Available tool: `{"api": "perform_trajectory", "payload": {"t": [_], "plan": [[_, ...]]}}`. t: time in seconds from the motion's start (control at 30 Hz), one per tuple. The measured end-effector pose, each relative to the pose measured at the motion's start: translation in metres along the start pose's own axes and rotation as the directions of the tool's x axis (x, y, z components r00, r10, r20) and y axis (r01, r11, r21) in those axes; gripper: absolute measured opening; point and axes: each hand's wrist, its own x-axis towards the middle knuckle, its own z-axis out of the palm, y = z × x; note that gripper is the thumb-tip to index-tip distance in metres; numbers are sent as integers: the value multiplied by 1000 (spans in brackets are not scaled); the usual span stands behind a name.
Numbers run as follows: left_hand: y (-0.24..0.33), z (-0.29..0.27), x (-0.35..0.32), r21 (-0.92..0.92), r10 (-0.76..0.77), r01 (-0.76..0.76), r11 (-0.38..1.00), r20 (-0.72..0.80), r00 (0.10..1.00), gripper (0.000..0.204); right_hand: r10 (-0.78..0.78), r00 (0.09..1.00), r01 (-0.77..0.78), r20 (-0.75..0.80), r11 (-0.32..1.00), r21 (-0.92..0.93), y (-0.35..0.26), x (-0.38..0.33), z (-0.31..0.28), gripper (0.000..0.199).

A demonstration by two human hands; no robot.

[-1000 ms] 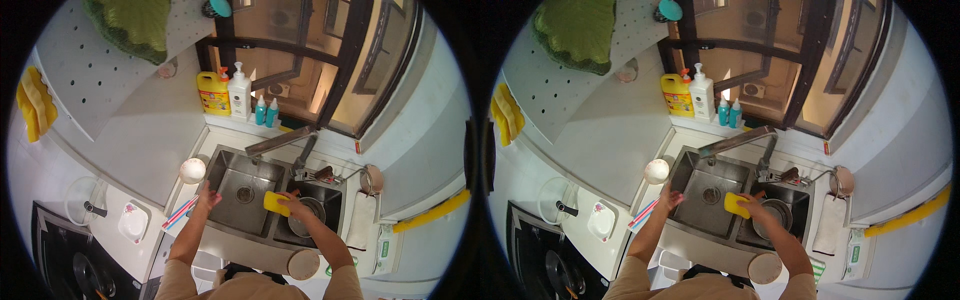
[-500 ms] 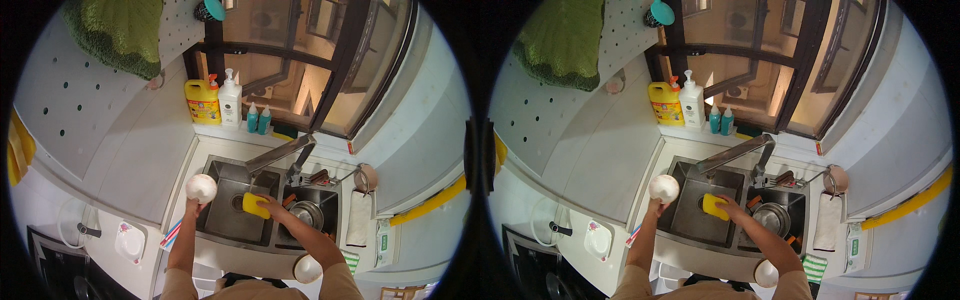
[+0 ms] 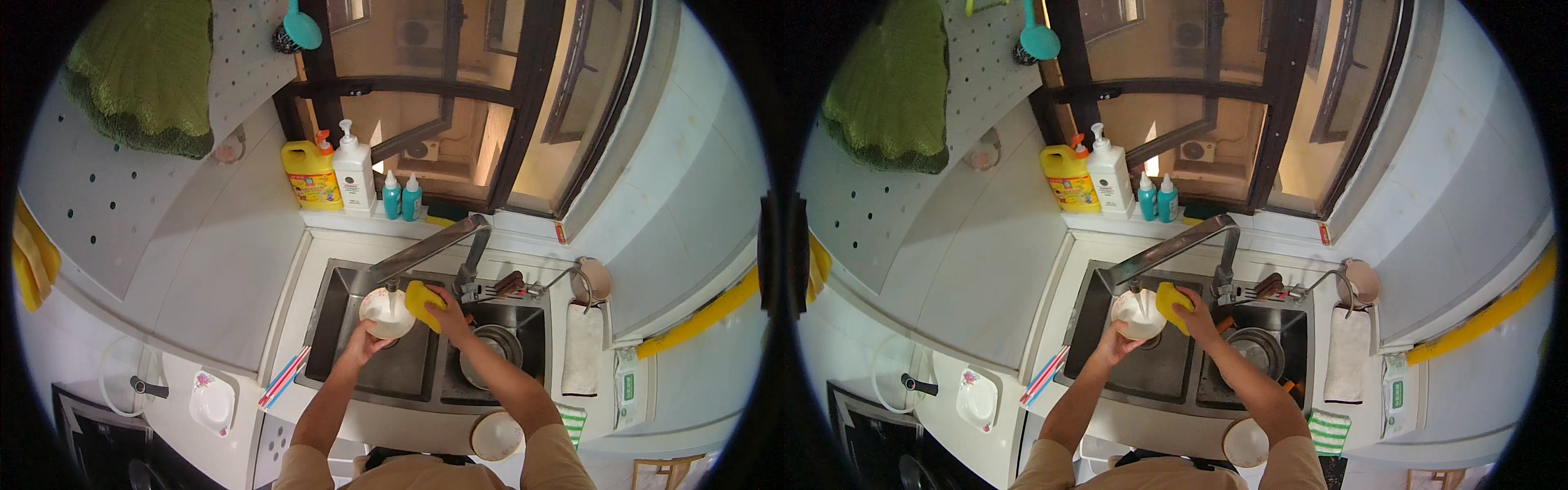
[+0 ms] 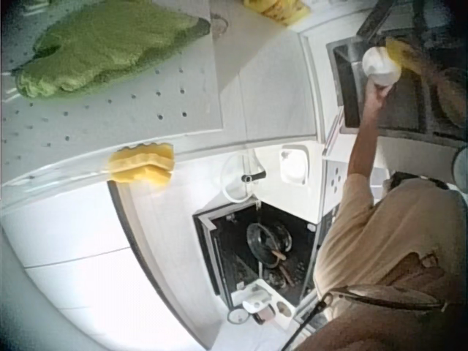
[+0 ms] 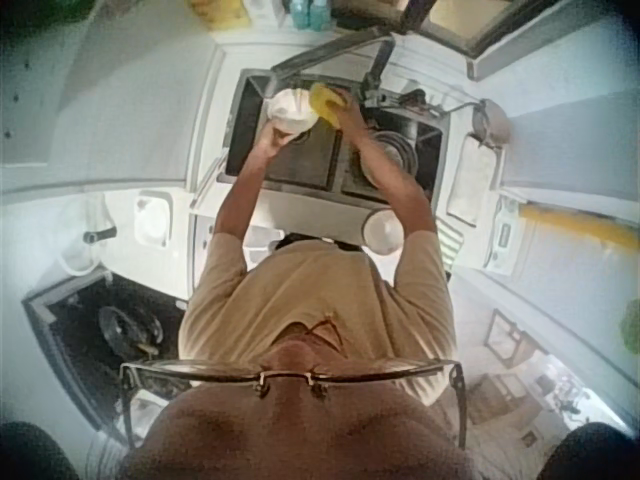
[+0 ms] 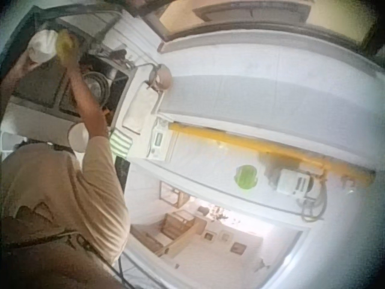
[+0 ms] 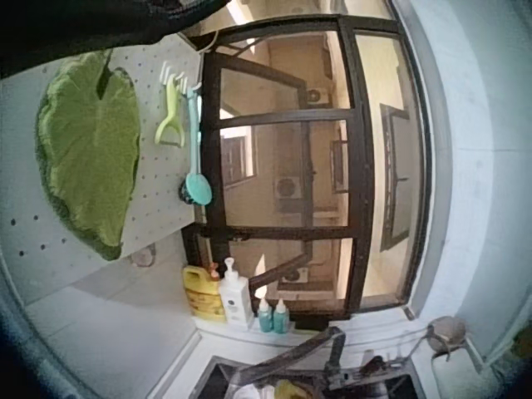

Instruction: The person washes a bowl, chopsticks, and the sink using a yellow sponge and running water, then briefly wipes a dining table with the same sponge before returning to wash additional bowls. The cleaned items are placed on the counter or in the sink area.

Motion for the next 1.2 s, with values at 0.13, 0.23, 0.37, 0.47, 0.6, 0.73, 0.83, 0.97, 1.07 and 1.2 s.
{"api": "perform_trajectory", "payload": {"t": [0.13,0.23,0.37,0.47,0.6,0.73,0.83,0.97,1.07,1.2], "plan": [[10,17,-7,369,186,-108,923,-183,965,60,28,997,-26,-71,999,35,3,-2,-22,40],[14,23,-13,978,649,-30,206,-114,752,65,38,996,-39,-85,999,-9,7,-6,-31,39],[30,19,-31,837,710,135,-530,351,610,75,-12,1000,5,-28,973,-232,32,-5,-31,41],[24,5,-21,940,832,141,-310,197,518,75,55,997,-42,53,975,-216,52,-2,-12,44],[3,-2,3,872,626,-91,481,-269,732,65,-93,986,137,138,926,-353,43,-3,37,45],[-6,17,13,319,251,-207,925,-103,962,62,-237,917,372,321,798,-473,64,4,65,50],[12,41,0,412,162,-76,908,-178,971,60,-124,836,417,535,778,-470,29,-4,57,49],[-5,13,40,847,204,10,532,-139,969,74,-163,911,373,379,719,-586,53,3,44,44],[1,71,10,995,313,-67,-77,88,946,72,-12,978,71,206,956,-284,73,15,26,44],[47,37,36,995,167,-22,-95,38,985,63,140,926,-159,351,987,27,33,-6,53,38]]}}
